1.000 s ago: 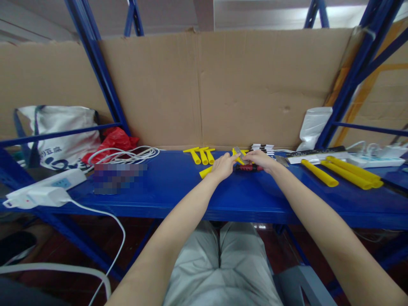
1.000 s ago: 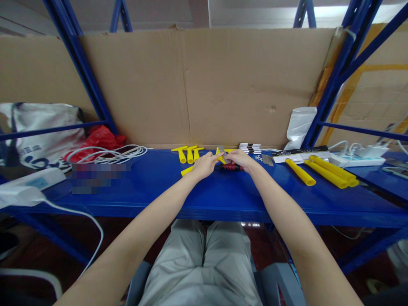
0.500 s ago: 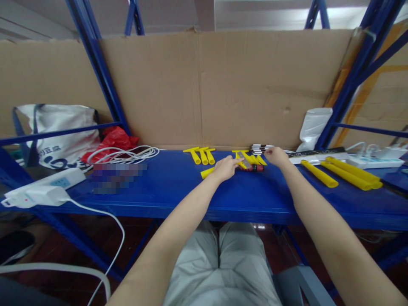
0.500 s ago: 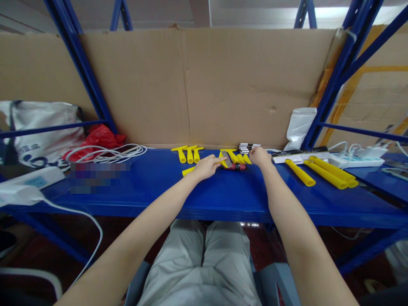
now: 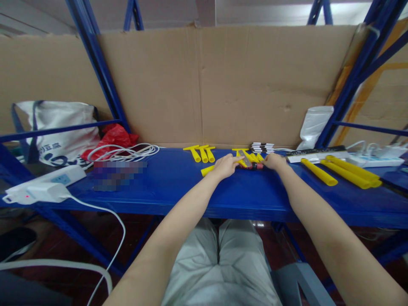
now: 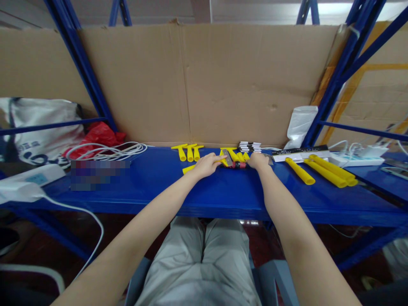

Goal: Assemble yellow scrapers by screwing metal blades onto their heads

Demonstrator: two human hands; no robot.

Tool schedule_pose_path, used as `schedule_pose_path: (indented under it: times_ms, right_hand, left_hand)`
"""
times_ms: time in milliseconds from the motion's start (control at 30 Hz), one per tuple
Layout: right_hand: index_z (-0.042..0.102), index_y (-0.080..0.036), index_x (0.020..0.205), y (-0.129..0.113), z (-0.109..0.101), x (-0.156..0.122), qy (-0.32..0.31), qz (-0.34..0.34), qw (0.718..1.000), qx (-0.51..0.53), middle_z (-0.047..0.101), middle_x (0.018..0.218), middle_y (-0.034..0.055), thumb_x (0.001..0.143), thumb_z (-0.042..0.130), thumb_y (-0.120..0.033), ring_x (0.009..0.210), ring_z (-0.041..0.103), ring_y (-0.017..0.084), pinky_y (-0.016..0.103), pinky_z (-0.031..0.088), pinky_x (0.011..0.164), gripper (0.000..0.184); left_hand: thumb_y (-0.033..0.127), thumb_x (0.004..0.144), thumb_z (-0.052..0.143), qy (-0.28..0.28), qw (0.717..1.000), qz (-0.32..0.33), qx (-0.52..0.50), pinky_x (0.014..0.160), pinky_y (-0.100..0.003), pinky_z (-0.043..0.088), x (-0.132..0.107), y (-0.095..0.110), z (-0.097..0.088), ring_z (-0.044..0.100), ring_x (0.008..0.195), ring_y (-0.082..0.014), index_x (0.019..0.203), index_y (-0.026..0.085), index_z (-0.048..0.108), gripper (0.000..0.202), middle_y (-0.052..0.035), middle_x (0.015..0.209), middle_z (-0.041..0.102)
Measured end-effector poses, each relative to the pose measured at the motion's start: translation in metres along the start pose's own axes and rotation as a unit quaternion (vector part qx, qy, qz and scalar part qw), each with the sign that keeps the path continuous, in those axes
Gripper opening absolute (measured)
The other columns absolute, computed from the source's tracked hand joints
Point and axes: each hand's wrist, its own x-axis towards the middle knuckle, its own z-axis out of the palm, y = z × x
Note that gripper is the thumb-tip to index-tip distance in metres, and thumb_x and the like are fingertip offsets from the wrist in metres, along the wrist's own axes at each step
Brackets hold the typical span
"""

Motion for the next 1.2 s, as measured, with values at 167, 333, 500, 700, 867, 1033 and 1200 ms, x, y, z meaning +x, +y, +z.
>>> schedule_pose_path:
  times_ms: [167,333,500,700,867,1033,1200]
  right_hand:
    - [0.068,-0.01,0.099,-0.001,0.002,0.003,-0.015,0.003,0.999,0.042,0.065,0.106,0.0183,0.079,0.05,-0.029,0.108,0.057,0.029,0.035,0.045,0.086,0.032]
    - [0.066,-0.009,0.104,0.001,0.003,0.004,-0.004,0.005,0.998,0.068,0.066,0.104,0.018,0.078,0.048,-0.022,0.105,0.06,0.027,0.032,0.046,0.082,0.035]
    - [0.06,-0.006,0.116,-0.002,0.0,-0.001,0.015,0.039,0.998,0.046,0.061,0.114,0.0216,0.078,0.049,-0.025,0.11,0.056,0.029,0.034,0.045,0.085,0.044]
    - [0.062,-0.007,0.109,0.001,0.0,-0.001,0.018,0.048,0.996,0.076,0.062,0.112,0.0216,0.076,0.051,-0.022,0.108,0.057,0.029,0.034,0.046,0.082,0.038]
    - [0.066,-0.012,0.087,0.007,-0.005,0.0,0.137,0.051,0.974,0.171,0.066,0.098,0.0172,0.076,0.049,-0.019,0.097,0.061,0.027,0.033,0.045,0.077,0.021]
    - [0.058,-0.015,0.074,0.006,-0.014,0.001,0.276,0.062,0.906,0.314,0.065,0.083,0.0126,0.077,0.052,-0.023,0.082,0.06,0.022,0.032,0.045,0.074,0.01]
    - [0.051,-0.016,0.089,-0.007,-0.017,-0.003,0.19,0.105,0.796,0.565,0.053,0.061,0.0005,0.086,0.042,-0.025,0.05,0.053,0.014,0.029,0.046,0.052,0.013]
  left_hand:
    - [0.03,0.091,0.041,0.003,1.0,0.001,-0.001,0.083,-0.029,0.044,0.0,0.0,0.0,0.057,0.098,-0.0203,0.13,0.038,0.048,0.041,-0.0035,0.102,0.056]
    - [0.029,0.091,0.042,0.006,1.0,0.001,-0.007,0.083,-0.028,0.044,-0.001,0.0,0.001,0.057,0.099,-0.0197,0.131,0.036,0.048,0.042,-0.0033,0.102,0.057]
    - [0.03,0.091,0.041,0.006,1.0,0.003,-0.006,0.084,-0.028,0.044,0.0,-0.001,0.002,0.057,0.099,-0.0196,0.131,0.036,0.048,0.041,-0.0036,0.102,0.057]
    - [0.03,0.091,0.041,0.006,1.0,0.003,-0.005,0.084,-0.028,0.044,0.0,0.0,0.002,0.057,0.099,-0.0199,0.131,0.036,0.048,0.041,-0.0034,0.102,0.057]
    - [0.031,0.091,0.042,0.004,1.0,0.001,0.001,0.083,-0.028,0.044,0.0,-0.001,0.002,0.057,0.099,-0.0196,0.132,0.036,0.047,0.042,-0.0033,0.101,0.057]
    - [0.031,0.091,0.041,0.002,1.0,0.002,0.005,0.083,-0.028,0.044,0.001,-0.001,0.002,0.057,0.1,-0.0196,0.132,0.036,0.046,0.042,-0.0034,0.103,0.057]
    - [0.03,0.091,0.041,-0.002,1.0,-0.001,0.002,0.083,-0.028,0.044,0.0,0.0,0.0,0.057,0.1,-0.0193,0.132,0.036,0.046,0.042,-0.0033,0.104,0.057]
